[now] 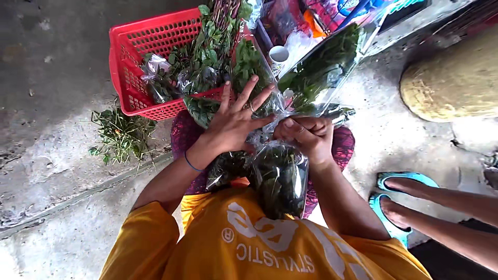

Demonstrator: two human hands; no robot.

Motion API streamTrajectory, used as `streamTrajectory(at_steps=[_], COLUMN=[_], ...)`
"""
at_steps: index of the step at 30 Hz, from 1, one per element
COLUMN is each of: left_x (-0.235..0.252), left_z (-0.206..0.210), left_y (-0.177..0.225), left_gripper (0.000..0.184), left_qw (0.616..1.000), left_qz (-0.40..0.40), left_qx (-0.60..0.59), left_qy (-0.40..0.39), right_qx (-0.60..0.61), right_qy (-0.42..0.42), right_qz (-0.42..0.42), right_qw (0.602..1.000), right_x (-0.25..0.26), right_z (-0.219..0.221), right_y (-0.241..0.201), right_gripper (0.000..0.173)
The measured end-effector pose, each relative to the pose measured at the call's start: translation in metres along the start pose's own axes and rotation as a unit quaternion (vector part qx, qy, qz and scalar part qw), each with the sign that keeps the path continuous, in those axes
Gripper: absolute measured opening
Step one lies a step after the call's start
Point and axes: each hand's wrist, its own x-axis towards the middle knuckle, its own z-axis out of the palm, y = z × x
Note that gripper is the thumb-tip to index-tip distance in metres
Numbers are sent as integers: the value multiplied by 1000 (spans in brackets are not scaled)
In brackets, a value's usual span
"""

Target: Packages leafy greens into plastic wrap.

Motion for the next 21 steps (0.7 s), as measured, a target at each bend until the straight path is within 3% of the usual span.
streamTrajectory(at_steps=[3, 6, 10, 11, 13, 15, 16, 17, 18, 19, 21], left_x=[0, -12, -34, -38, -46, -61, -76, -88, -91, -79, -30], left_z=[-3, -24, -59, -67, -71, -48, -29, -9, 7, 12, -26], left_y=[6, -1, -48, -72, -136, -212, -244, -266, -275, -274, -231], left_gripper=[81, 71, 44, 41, 43, 46, 47, 46, 48, 48, 47], left_qw=[1000, 993, 930, 919, 908, 869, 849, 847, 865, 891, 914], left_qz=[-9, 20, 29, -7, -168, -360, -420, -432, -392, -303, -107], left_qx=[1, -114, -296, -312, -297, -275, -266, -257, -256, -275, -370], left_qy=[19, 29, 216, 243, 241, 197, 178, 174, 182, 196, 126], right_qx=[-6, 8, 22, 24, 19, 7, -5, -19, -31, -42, -52], right_qy=[3, -4, 5, 9, 21, 37, 53, 76, 99, 124, 149], right_qz=[14, 17, 9, 10, 11, 27, 46, 71, 100, 126, 153], right_qw=[1000, 1000, 1000, 1000, 1000, 999, 998, 994, 990, 983, 976], right_x=[1, 7, 14, 14, 16, 16, 15, 14, 11, 10, 17], right_z=[-3, -4, -9, -11, -14, -11, -7, -3, -1, 1, 0], right_y=[0, -3, -5, -5, -4, -2, -1, -3, -6, -8, -10], right_gripper=[34, 35, 37, 37, 37, 36, 35, 34, 32, 29, 23])
